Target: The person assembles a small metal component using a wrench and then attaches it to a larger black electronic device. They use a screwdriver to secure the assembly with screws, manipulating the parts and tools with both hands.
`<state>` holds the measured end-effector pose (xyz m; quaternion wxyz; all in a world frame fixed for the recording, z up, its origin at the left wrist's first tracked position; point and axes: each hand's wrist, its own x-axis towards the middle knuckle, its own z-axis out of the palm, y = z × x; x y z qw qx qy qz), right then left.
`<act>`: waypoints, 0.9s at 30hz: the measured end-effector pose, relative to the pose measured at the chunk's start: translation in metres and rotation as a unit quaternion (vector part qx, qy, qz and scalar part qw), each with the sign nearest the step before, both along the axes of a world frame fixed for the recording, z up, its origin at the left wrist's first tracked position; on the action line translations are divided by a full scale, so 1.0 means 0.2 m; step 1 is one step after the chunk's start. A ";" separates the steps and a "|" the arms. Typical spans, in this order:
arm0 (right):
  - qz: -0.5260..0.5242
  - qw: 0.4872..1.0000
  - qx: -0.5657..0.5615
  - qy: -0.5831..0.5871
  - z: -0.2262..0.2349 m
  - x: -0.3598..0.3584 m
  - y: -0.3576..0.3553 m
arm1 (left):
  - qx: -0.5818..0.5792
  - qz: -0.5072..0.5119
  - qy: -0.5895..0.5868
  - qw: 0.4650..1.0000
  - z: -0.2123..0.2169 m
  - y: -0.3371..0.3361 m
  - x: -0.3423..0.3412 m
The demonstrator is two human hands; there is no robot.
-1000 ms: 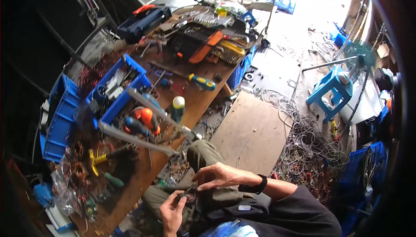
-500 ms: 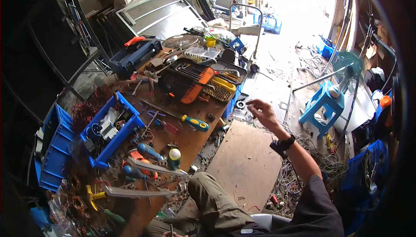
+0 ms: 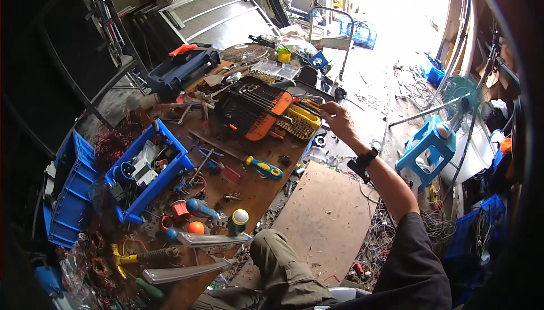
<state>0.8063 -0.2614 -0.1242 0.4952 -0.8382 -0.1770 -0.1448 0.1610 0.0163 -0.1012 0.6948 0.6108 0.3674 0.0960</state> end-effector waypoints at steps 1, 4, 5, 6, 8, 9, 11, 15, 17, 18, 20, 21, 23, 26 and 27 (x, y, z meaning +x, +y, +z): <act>0.004 0.999 0.019 0.028 0.02 0.00 0.02 | 0.047 -0.024 -0.006 0.999 -0.01 0.01 -0.01; 0.122 0.955 0.195 0.188 0.06 -0.01 0.11 | 0.174 -0.059 -0.009 0.983 -0.05 0.02 -0.04; 0.145 0.928 0.243 0.243 0.07 -0.02 0.15 | 0.215 -0.065 -0.007 0.974 -0.06 0.02 -0.05; 0.148 0.914 0.260 0.275 0.09 -0.02 0.19 | 0.210 -0.041 -0.002 0.977 -0.07 0.02 -0.05; 0.158 0.902 0.259 0.307 0.11 -0.01 0.28 | 0.039 0.035 0.011 0.999 -0.08 0.01 -0.06; 0.161 0.898 0.252 0.322 0.12 0.00 0.31 | -0.048 0.073 0.016 0.996 -0.09 0.01 -0.07; 0.122 0.934 0.178 0.286 0.14 0.01 0.36 | -0.072 0.093 0.001 0.993 -0.09 0.00 -0.08; 0.051 0.983 0.065 0.163 0.19 0.02 0.39 | -0.072 0.124 0.005 0.990 -0.09 -0.02 -0.13; 0.013 0.995 0.012 0.096 0.22 0.02 0.41 | 0.173 0.046 0.038 0.983 -0.09 -0.04 -0.16; 0.009 0.998 -0.023 0.061 0.24 0.03 0.43 | 0.292 0.005 0.054 0.955 -0.09 -0.04 -0.18; 0.035 0.999 -0.033 0.013 0.28 0.04 0.48 | 0.096 0.070 0.052 0.992 -0.08 -0.02 -0.19; 0.047 0.998 -0.038 -0.006 0.31 0.04 0.51 | -0.003 0.103 0.050 0.993 -0.08 -0.02 -0.19; 0.083 0.991 -0.071 -0.073 0.36 0.04 0.59 | -0.040 0.103 0.030 0.993 -0.07 -0.01 -0.20; 0.143 0.967 -0.136 -0.161 0.43 0.01 0.72 | -0.061 0.143 0.039 0.987 -0.07 -0.02 -0.22; 0.153 0.963 -0.156 -0.158 0.44 0.00 0.77 | -0.061 0.164 0.048 0.983 -0.08 -0.02 -0.22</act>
